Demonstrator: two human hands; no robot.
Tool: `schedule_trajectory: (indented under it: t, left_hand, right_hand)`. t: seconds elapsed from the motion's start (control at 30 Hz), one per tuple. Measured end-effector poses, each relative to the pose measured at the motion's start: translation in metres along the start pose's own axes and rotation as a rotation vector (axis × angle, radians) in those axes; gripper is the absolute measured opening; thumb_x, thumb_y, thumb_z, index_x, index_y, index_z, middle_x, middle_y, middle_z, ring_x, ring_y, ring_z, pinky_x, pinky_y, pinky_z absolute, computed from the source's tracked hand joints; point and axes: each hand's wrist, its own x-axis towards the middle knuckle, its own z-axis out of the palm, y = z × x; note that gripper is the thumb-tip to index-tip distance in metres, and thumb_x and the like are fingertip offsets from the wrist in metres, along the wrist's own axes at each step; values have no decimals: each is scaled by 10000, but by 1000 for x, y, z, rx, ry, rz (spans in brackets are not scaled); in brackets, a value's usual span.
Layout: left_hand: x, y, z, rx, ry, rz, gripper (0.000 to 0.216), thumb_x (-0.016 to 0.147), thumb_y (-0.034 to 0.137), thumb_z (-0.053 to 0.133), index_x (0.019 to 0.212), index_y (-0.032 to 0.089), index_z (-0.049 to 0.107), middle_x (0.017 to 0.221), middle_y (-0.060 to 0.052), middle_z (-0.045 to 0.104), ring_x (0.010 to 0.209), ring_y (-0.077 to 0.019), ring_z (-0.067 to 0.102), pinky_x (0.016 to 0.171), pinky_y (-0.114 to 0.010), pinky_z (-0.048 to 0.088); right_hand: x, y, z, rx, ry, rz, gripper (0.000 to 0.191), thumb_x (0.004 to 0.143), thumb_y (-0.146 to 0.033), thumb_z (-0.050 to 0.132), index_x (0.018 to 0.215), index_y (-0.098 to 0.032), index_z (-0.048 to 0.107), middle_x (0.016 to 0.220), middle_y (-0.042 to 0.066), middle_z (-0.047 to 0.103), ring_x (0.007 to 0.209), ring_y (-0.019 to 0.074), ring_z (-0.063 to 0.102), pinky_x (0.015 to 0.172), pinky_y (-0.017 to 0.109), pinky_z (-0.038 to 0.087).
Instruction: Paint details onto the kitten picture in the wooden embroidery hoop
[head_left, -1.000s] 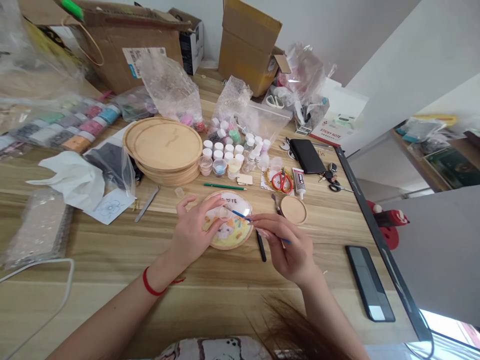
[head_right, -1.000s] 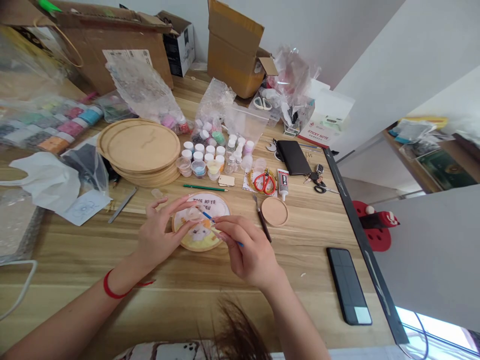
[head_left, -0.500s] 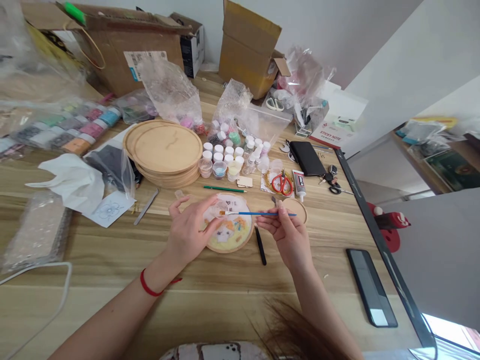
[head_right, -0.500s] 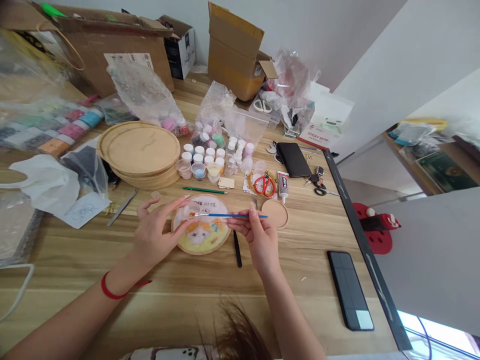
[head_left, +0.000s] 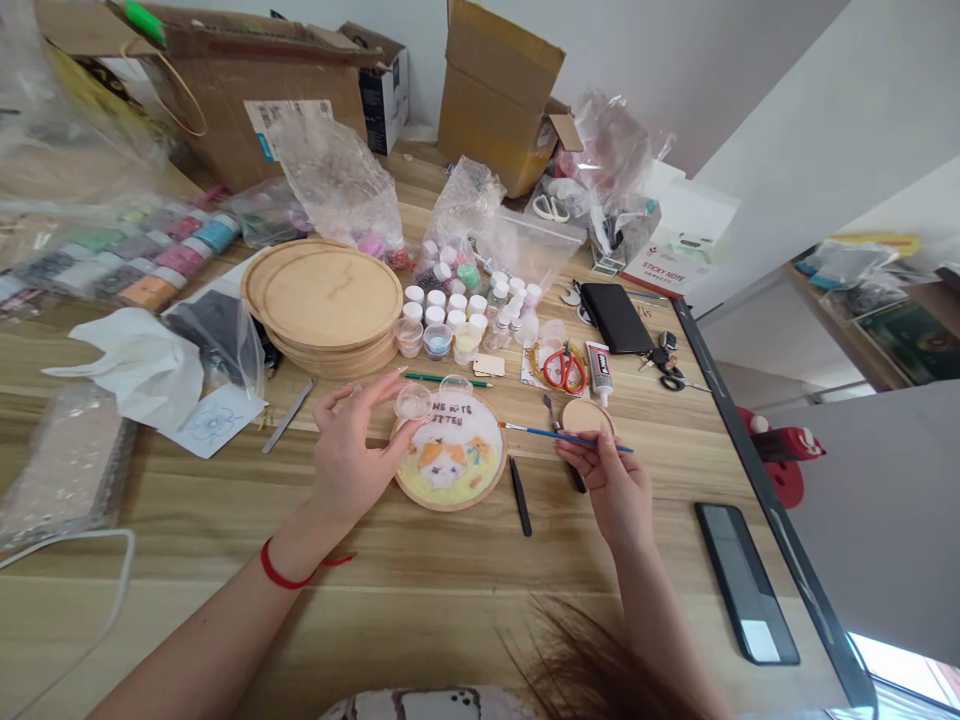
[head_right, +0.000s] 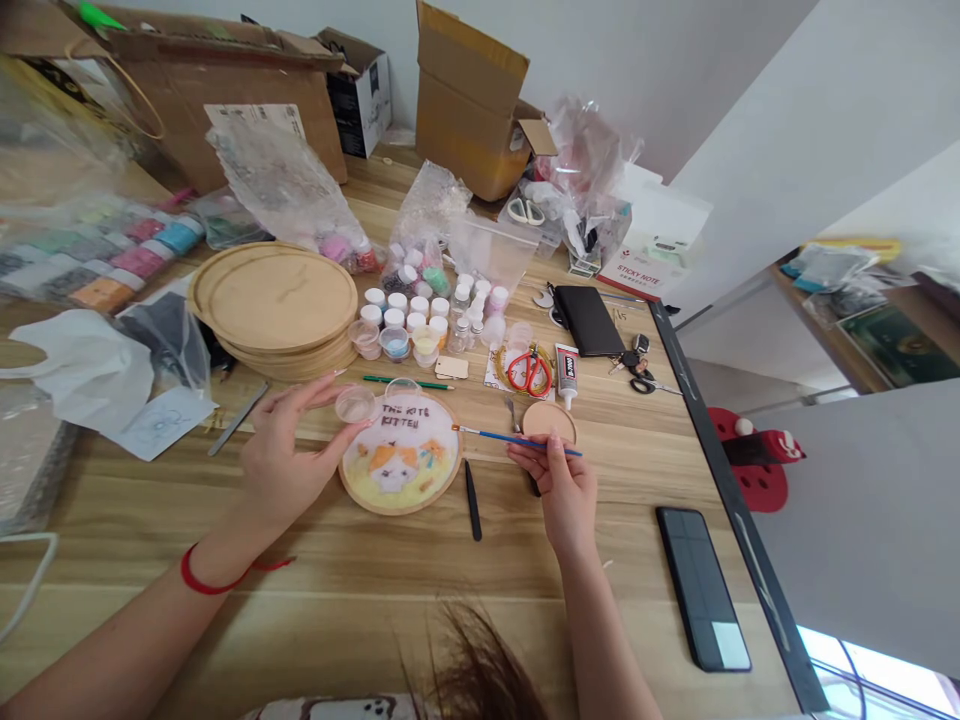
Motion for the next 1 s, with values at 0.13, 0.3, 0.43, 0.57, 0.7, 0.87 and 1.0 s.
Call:
schedule_trajectory:
  t: [0.13,0.3,0.43,0.57,0.7,0.87,1.0]
  left_hand:
    - [0,0,0,14,7,-16,543,889,345,734,1365,265,488,1085,-48,786,1003,-255,743,1017,-466,478]
    - [0,1,0,2,-12,-24,536,890,366,732,1361,263,498,1077,-44,786,1007,-258,740,1029,-467,471]
    - [0,0,2,-4,13,-13,550,867,336,760,1350,247,512,1068,-42,790,1004,-251,740,1028,-444,472]
    - [-1,-1,3,-4,30,9,560,856,326,773,1347,241,518,1070,-45,790,990,-248,745,1028,-441,471]
    - [-1,-1,3,2,29,13,570,857,312,774,1357,240,511,1075,-51,789,989,-244,745,1029,-436,468]
    - [-1,-2,2,7,22,19,578,854,289,775,1362,228,506,1074,-56,788,1007,-240,740,1031,-425,461]
    - [0,-2,2,-6,24,13,571,853,292,776,1355,224,512,1068,-58,789,998,-241,744,1037,-430,454]
  right_hand:
    - [1,7,-1,-15,11,-7,327,816,-490,804,843,-168,746,841,94,815,804,229,806,774,338,668]
    - [1,8,-1,-37,5,-10,312,852,-480,771,876,-171,727,852,91,814,815,233,805,815,379,663]
    - [1,9,-1,-31,6,-15,328,828,-494,789,862,-172,732,848,88,812,818,226,804,799,344,658]
    - [2,9,0,-18,-7,-10,315,823,-487,795,857,-179,737,892,88,816,847,223,803,833,347,652]
    - [3,10,4,-16,-17,-10,317,810,-490,806,853,-183,737,917,85,816,860,224,803,843,347,651]
    - [4,9,6,-12,-28,-28,332,804,-495,811,852,-172,750,928,92,816,872,214,800,854,325,646]
    - [4,9,8,-27,-29,-33,317,832,-491,786,855,-176,750,935,93,814,875,211,796,864,353,646]
